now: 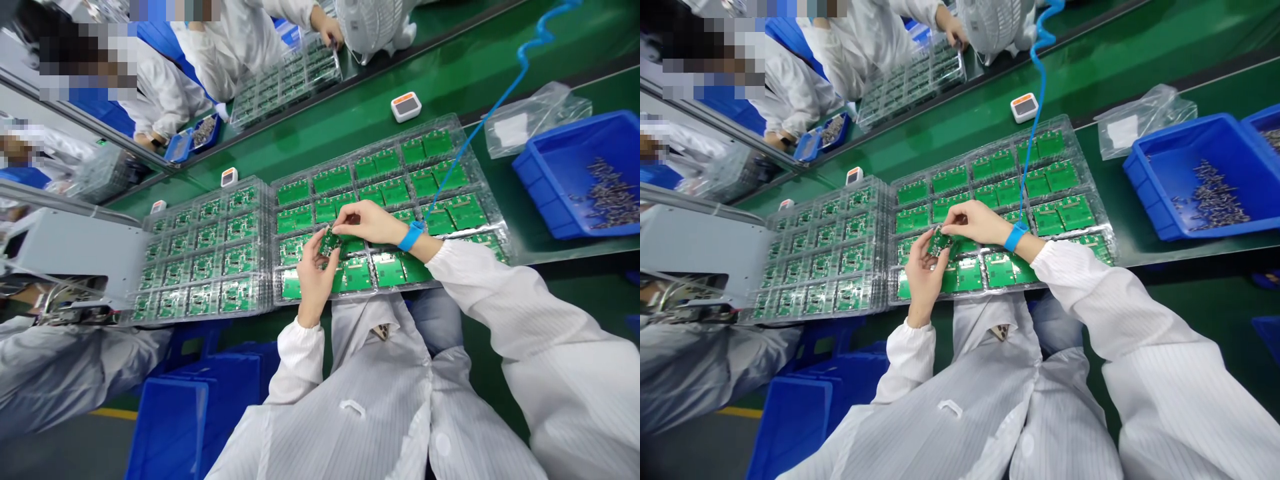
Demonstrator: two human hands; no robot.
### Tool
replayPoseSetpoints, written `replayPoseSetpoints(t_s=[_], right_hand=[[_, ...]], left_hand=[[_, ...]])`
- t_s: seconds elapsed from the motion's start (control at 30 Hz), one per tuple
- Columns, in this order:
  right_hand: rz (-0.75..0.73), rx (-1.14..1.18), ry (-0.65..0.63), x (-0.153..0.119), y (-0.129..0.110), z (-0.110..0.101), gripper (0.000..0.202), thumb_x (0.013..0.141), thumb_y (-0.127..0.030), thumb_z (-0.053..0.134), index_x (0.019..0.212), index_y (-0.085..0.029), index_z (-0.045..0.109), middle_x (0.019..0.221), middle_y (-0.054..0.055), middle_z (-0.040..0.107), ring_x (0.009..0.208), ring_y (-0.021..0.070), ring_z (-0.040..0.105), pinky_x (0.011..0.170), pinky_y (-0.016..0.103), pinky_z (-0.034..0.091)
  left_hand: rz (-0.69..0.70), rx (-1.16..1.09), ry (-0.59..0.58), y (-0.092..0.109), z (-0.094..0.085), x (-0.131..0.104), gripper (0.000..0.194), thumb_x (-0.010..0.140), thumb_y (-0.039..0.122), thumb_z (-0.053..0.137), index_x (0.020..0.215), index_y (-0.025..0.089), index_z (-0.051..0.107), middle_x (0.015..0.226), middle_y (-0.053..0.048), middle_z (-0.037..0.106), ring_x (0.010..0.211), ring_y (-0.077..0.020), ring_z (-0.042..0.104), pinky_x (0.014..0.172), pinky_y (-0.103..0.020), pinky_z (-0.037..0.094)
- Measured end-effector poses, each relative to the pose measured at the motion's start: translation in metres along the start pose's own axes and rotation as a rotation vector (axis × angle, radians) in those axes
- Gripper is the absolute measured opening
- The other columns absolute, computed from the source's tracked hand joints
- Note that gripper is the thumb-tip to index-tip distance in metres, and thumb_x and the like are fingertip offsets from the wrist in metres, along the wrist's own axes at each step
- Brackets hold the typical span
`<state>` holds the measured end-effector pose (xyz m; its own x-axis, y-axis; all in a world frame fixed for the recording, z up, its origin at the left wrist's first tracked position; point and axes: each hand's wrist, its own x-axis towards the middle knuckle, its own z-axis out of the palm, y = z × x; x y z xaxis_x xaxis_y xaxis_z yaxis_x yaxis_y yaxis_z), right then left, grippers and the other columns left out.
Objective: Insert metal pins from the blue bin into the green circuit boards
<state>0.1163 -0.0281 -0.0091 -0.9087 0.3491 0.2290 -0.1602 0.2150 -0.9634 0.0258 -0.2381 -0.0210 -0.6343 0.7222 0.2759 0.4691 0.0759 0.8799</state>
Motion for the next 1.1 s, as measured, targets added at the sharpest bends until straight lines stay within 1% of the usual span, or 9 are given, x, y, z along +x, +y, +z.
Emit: replayPoseSetpoints(t_s=[0.03, 0.1, 0.33, 0.47, 0.63, 0.8, 0.87, 1.0, 1.1], right_hand=[[0.001, 0.006, 0.007, 0.0003, 0.0002, 0.0003, 0.032, 0.088, -0.048, 0.085, 0.088, -0.016, 0.08, 0.085, 0.007, 0.081, 0.076, 0.0191, 0.07, 0.072, 0.033, 0.054], [-0.003, 0.029, 0.016, 0.0011, 0.0005, 0.0008, 0.032, 0.088, -0.048, 0.085, 0.088, -0.017, 0.08, 0.086, 0.007, 0.081, 0.078, 0.0196, 0.071, 0.073, 0.034, 0.055], [-0.003, 0.066, 0.033, 0.0019, -0.0001, 0.0014, 0.03, 0.087, -0.047, 0.086, 0.088, -0.018, 0.081, 0.089, 0.007, 0.083, 0.082, 0.0207, 0.073, 0.077, 0.036, 0.058], [0.009, 0.061, 0.049, 0.0015, -0.0004, 0.0015, 0.032, 0.086, -0.048, 0.088, 0.088, -0.017, 0.081, 0.089, 0.007, 0.082, 0.082, 0.0203, 0.073, 0.076, 0.035, 0.057], [0.011, 0.072, 0.042, 0.0012, -0.0017, 0.0023, 0.034, 0.084, -0.05, 0.088, 0.088, -0.016, 0.081, 0.086, 0.007, 0.081, 0.079, 0.0192, 0.071, 0.074, 0.034, 0.055], [0.013, 0.048, 0.049, 0.0004, -0.0036, 0.0018, 0.035, 0.084, -0.05, 0.088, 0.086, -0.016, 0.081, 0.08, 0.005, 0.079, 0.071, 0.0168, 0.066, 0.067, 0.031, 0.05], [0.003, 0.037, 0.047, 0.0001, -0.0035, 0.0011, 0.035, 0.084, -0.05, 0.088, 0.086, -0.016, 0.081, 0.08, 0.005, 0.078, 0.069, 0.0164, 0.064, 0.066, 0.031, 0.049], [-0.02, 0.004, 0.035, -0.0005, -0.0022, 0.0004, 0.032, 0.085, -0.049, 0.088, 0.088, -0.018, 0.083, 0.085, 0.006, 0.08, 0.074, 0.018, 0.068, 0.07, 0.032, 0.051], [-0.029, 0.014, 0.027, -0.0008, -0.0019, 0.0009, 0.033, 0.084, -0.05, 0.09, 0.087, -0.018, 0.082, 0.087, 0.006, 0.08, 0.079, 0.0195, 0.07, 0.074, 0.033, 0.054]], left_hand=[[0.018, 0.011, -0.011, 0.0003, -0.0003, -0.0003, 0.058, 0.103, 0.056, 0.078, 0.152, 0.027, 0.065, 0.157, -0.017, 0.068, 0.104, -0.0202, 0.079, 0.076, -0.028, 0.067], [0.05, 0.035, -0.039, 0.0006, -0.0009, -0.0009, 0.059, 0.105, 0.054, 0.076, 0.157, 0.028, 0.063, 0.162, -0.016, 0.065, 0.132, -0.0286, 0.075, 0.091, -0.034, 0.07], [0.025, 0.022, -0.045, -0.0003, -0.0017, -0.0029, 0.061, 0.111, 0.05, 0.067, 0.168, 0.033, 0.054, 0.171, -0.012, 0.059, 0.154, -0.0321, 0.063, 0.11, -0.043, 0.067], [0.079, 0.094, -0.013, 0.0008, -0.0026, -0.0029, 0.055, 0.113, 0.048, 0.065, 0.165, 0.034, 0.059, 0.168, -0.01, 0.063, 0.148, -0.0297, 0.068, 0.116, -0.046, 0.064], [0.121, 0.138, -0.013, 0.0056, -0.0032, -0.0021, 0.052, 0.113, 0.045, 0.066, 0.163, 0.032, 0.063, 0.164, -0.011, 0.067, 0.135, -0.0285, 0.076, 0.107, -0.044, 0.067], [0.114, 0.143, -0.035, 0.0068, -0.004, -0.0019, 0.054, 0.112, 0.047, 0.066, 0.163, 0.033, 0.062, 0.163, -0.011, 0.067, 0.113, -0.0244, 0.082, 0.099, -0.041, 0.068], [0.12, 0.143, -0.032, 0.0069, -0.0042, -0.0018, 0.053, 0.112, 0.047, 0.067, 0.163, 0.032, 0.063, 0.162, -0.011, 0.068, 0.117, -0.0257, 0.081, 0.1, -0.042, 0.069], [0.136, 0.117, -0.051, 0.0083, -0.0041, -0.0016, 0.053, 0.112, 0.045, 0.067, 0.163, 0.033, 0.063, 0.162, -0.01, 0.068, 0.137, -0.0301, 0.075, 0.107, -0.044, 0.067], [0.146, 0.109, -0.058, 0.0095, -0.0039, -0.0012, 0.052, 0.113, 0.044, 0.066, 0.163, 0.032, 0.063, 0.162, -0.011, 0.068, 0.142, -0.0308, 0.072, 0.109, -0.045, 0.066]])
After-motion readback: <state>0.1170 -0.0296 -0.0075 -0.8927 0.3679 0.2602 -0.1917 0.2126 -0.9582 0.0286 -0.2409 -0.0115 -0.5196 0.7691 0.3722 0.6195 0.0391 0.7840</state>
